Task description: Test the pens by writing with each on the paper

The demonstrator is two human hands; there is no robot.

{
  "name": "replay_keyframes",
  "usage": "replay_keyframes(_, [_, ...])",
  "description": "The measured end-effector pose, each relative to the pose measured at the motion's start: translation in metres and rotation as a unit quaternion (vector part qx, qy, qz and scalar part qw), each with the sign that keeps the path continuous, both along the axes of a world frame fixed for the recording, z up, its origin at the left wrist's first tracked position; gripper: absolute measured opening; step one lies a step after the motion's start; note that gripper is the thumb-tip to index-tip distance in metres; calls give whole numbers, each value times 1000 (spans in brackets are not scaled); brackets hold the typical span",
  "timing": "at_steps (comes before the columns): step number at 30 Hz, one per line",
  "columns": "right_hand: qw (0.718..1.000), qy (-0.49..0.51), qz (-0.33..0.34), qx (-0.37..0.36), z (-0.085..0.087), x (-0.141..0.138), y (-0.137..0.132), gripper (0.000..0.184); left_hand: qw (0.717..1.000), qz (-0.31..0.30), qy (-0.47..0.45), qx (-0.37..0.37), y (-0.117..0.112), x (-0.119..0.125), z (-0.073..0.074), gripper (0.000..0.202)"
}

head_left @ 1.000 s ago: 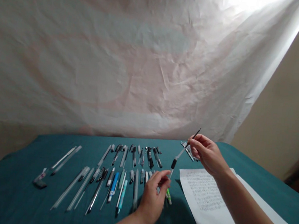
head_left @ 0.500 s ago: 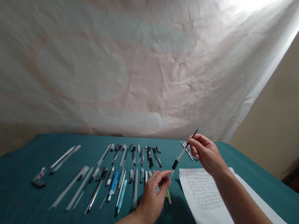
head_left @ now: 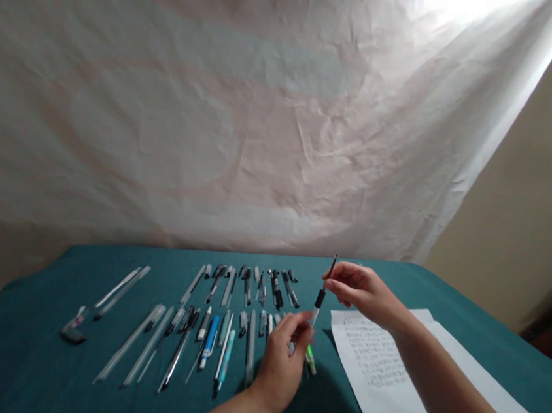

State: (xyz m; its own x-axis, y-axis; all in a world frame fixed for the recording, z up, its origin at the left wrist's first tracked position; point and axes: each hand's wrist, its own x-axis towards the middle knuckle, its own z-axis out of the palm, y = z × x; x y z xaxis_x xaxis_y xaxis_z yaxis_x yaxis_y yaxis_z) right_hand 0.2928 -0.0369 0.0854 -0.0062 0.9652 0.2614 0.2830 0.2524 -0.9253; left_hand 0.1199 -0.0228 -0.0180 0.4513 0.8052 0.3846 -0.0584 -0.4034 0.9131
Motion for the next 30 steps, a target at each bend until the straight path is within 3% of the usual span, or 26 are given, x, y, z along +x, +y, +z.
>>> replay_keyframes(2, [1000, -12, 10, -20, -7, 4, 6, 28, 999, 1, -21, -28, 0, 0, 0, 26])
replay_keyframes(6, [995, -76, -67, -24, -38, 16, 39, 31, 996, 4, -58, -70, 3, 0, -1, 27])
replay_keyframes(9, [960, -259, -90, -63, -66, 20, 73, 25, 994, 12, -69, -80, 8, -1, -4, 29])
replay_keyframes(13, [933, -330, -133, -56, -89, 15, 112, 13, 994, 20, -74, -79, 11, -1, -7, 30])
replay_keyframes(22, [901, -390, -166, -89, -113, 5, 151, 15, 995, 22, -67, -76, 15, 0, -7, 30])
replay_keyframes(26, [898, -398, -163, -93, -113, 8, 144, 15, 994, 20, -63, -82, 15, 0, -8, 29])
replay_keyframes(30, [908, -382, -147, -91, -100, 15, 123, 12, 995, 17, -58, -85, 15, 0, -8, 29])
